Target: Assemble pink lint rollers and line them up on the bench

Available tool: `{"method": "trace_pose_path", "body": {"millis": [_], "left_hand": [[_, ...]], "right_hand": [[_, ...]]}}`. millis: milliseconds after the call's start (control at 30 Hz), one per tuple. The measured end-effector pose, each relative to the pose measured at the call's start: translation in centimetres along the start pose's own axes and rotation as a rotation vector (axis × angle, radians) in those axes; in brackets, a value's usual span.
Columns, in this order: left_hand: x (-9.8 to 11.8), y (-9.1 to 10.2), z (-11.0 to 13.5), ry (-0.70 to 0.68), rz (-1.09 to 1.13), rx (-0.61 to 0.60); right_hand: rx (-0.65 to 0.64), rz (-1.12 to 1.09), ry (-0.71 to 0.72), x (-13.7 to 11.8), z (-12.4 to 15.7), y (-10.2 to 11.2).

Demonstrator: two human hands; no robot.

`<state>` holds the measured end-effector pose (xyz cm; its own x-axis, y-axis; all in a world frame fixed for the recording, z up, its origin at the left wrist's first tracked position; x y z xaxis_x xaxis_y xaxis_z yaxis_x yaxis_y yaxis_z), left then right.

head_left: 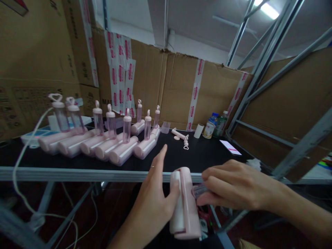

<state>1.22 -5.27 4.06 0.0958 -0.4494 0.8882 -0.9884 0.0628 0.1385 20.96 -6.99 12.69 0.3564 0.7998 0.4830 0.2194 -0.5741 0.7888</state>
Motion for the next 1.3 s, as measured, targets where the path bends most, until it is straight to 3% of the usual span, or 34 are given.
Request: {"method": "trace_pose_path", "body": {"millis": [100,167,267,333,400,467,500,633,700,800,967,1067,1167,1233,1300], "left_hand": [[0.8,-0.4,0.5,-0.153,-0.141,-0.296],[1.4,-1.0,0.8,-0.129,-0.105,-0.474],[1.5,-1.9,0.6,-0.020,-0.066,-0.556],[1.0,-2.0,0.1,0.070,-0.076,-0.498],[0.2,-1.8,-0.4,0.125,-0.064,-0.380],[-0.4,-1.4,-0.9,0.125,0.054,-0.277],[-0.6,-1.2,-1.1,0.115,0.155,-0.240],[-1.1,-0.2,-1.6,0.090,0.478,-0.094],[-1.0,0.3,-1.6,0.086,0.501,-0.018],[-0.7,0.7,-1.6,0.086,0.474,0.029],[-0.8,0.9,-1.5,0.014,0.211,0.015],[-1.1,0.5,-1.4,-0.022,0.113,-0.040],[-1.1,-0.1,-1.1,-0.041,0.012,-0.076],[-0.9,-0.4,-0.9,-0.047,-0.095,-0.097],[-0.6,-0.5,-0.7,-0.037,-0.187,-0.129]], "right_hand": [[-0.033,-0.008,0.001,-0.7,-0.2,-0.4],[-0.017,-0.071,0.008,-1.2,-0.8,-0.6],[0.073,-0.273,-0.070,-0.3,-1.6,-0.9],[0.150,-0.370,-0.326,2.3,-1.6,-2.1],[0.147,-0.336,-0.668,5.7,-1.0,-4.7],[-0.037,-0.198,-0.861,8.6,-0.1,-8.6],[-0.149,-0.137,-0.913,9.7,0.4,-10.8],[-0.273,-0.131,-0.934,11.3,1.6,-17.8],[-0.293,-0.131,-0.947,11.3,2.0,-19.8],[-0.263,-0.121,-0.986,11.2,2.5,-20.9],[-0.081,-0.141,-1.025,10.2,2.5,-18.7],[0.154,-0.271,-1.070,8.0,1.6,-14.8],[0.495,-0.650,-1.050,4.8,-0.1,-10.1],[0.573,-0.791,-0.994,2.9,-1.4,-7.5],[0.564,-0.829,-0.952,1.4,-2.5,-5.8]]}}
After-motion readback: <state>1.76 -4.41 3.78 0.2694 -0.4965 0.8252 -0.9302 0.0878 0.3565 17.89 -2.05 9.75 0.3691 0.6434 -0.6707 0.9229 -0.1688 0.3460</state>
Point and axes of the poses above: each hand's wrist, its own z-axis away from the middle knuckle, its own y-axis out of the back of the hand, x = y × z, the point moved 3 cm from there along -z, towards the middle knuckle, and after that the axes turned 9 degrees about z, right-handed, at the moved point
